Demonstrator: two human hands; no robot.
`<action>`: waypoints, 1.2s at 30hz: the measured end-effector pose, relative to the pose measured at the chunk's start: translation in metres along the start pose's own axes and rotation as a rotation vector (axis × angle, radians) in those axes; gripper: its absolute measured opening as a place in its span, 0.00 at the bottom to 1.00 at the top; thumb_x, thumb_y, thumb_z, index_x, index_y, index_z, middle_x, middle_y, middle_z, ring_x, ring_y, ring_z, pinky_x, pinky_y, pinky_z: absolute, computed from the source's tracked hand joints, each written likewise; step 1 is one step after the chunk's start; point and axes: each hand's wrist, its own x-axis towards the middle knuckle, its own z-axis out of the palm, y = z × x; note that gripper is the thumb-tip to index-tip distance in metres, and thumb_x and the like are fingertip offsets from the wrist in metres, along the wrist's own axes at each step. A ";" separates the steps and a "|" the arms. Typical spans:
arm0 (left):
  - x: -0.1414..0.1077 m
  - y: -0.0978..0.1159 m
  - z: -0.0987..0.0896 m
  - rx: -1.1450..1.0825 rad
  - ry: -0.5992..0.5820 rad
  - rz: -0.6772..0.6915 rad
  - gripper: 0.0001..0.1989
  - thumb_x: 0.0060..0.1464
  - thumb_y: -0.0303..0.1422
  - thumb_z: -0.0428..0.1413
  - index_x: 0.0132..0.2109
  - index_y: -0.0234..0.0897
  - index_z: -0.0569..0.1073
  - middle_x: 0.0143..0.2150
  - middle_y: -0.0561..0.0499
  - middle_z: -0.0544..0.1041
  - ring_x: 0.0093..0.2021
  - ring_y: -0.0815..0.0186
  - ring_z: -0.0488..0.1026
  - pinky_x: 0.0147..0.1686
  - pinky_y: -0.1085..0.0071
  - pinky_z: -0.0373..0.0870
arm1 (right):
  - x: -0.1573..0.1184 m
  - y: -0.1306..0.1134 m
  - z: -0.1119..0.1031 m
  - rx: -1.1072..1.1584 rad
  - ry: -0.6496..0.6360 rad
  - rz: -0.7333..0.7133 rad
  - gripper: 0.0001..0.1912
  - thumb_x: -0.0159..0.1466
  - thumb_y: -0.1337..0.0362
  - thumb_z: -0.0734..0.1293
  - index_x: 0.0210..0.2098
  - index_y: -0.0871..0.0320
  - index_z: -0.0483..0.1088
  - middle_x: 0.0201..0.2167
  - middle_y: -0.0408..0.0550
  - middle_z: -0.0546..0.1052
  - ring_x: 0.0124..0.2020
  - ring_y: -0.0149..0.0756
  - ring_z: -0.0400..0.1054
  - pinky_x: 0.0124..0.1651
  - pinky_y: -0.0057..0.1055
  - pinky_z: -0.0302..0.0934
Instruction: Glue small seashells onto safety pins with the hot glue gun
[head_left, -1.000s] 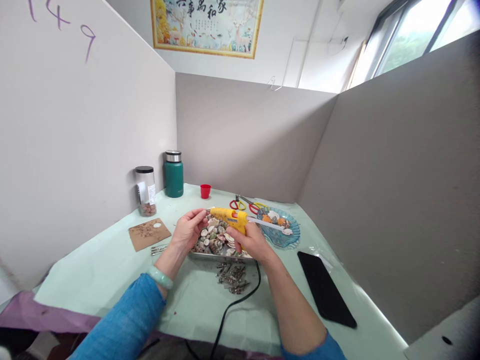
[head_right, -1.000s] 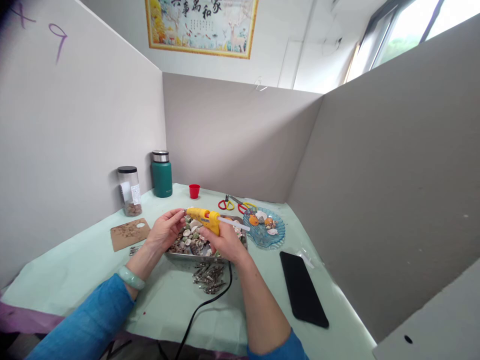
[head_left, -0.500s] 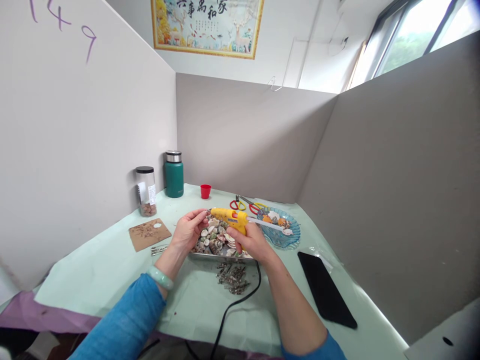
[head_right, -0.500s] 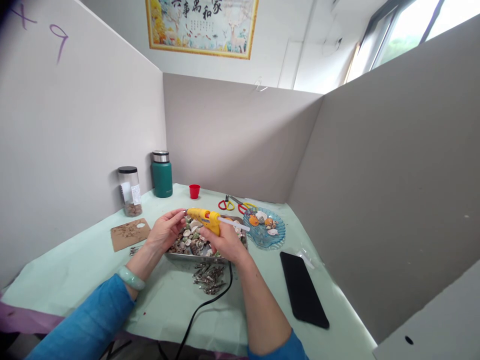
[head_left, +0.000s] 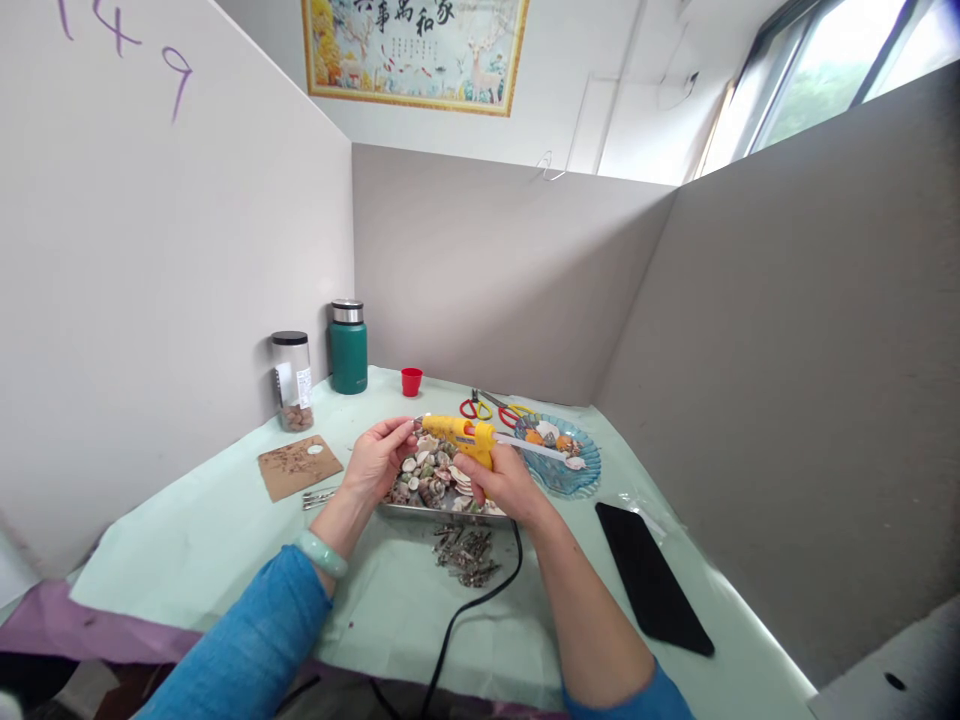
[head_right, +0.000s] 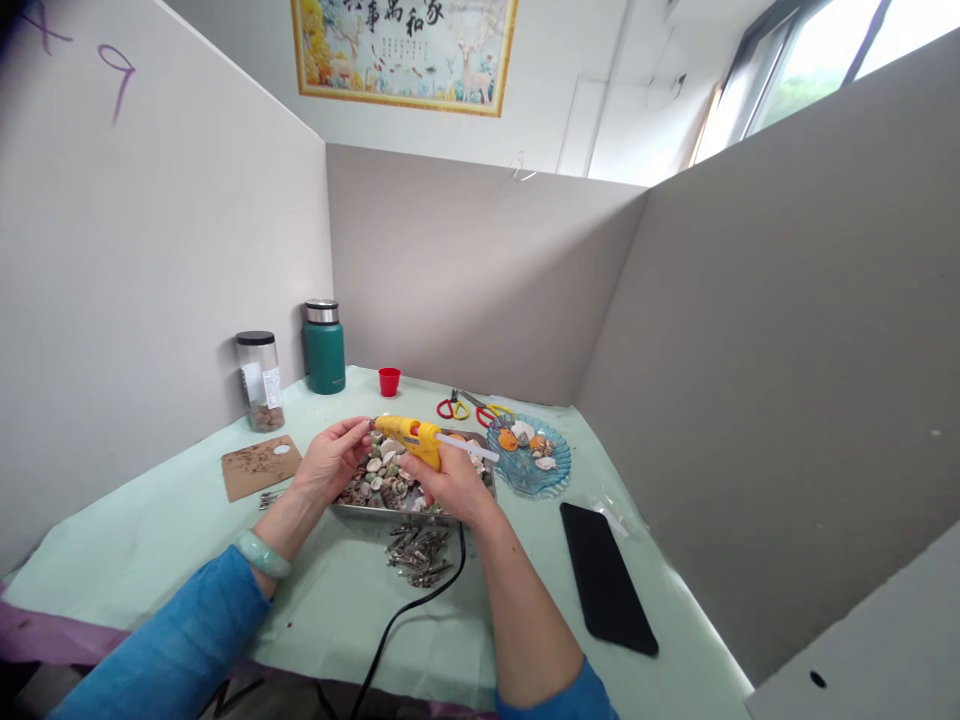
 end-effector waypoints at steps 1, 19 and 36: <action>0.000 0.000 0.000 0.002 0.001 0.001 0.13 0.35 0.29 0.67 0.32 0.30 0.76 0.25 0.52 0.76 0.22 0.75 0.69 0.26 0.78 0.69 | 0.000 0.001 0.000 0.004 -0.001 0.002 0.19 0.62 0.53 0.62 0.21 0.59 0.65 0.10 0.39 0.64 0.16 0.26 0.58 0.22 0.23 0.53; 0.001 -0.001 -0.001 -0.003 0.027 0.000 0.14 0.35 0.28 0.67 0.33 0.30 0.76 0.27 0.51 0.77 0.22 0.75 0.70 0.26 0.78 0.70 | 0.001 0.002 0.000 -0.022 0.005 0.001 0.19 0.61 0.52 0.62 0.22 0.60 0.67 0.11 0.39 0.64 0.15 0.27 0.58 0.22 0.24 0.53; 0.001 -0.001 -0.002 0.020 0.002 0.011 0.15 0.35 0.30 0.67 0.33 0.30 0.76 0.27 0.51 0.76 0.22 0.76 0.69 0.26 0.78 0.69 | 0.000 0.000 -0.001 -0.030 0.016 -0.003 0.21 0.61 0.51 0.62 0.19 0.59 0.64 0.10 0.39 0.63 0.16 0.27 0.59 0.23 0.24 0.54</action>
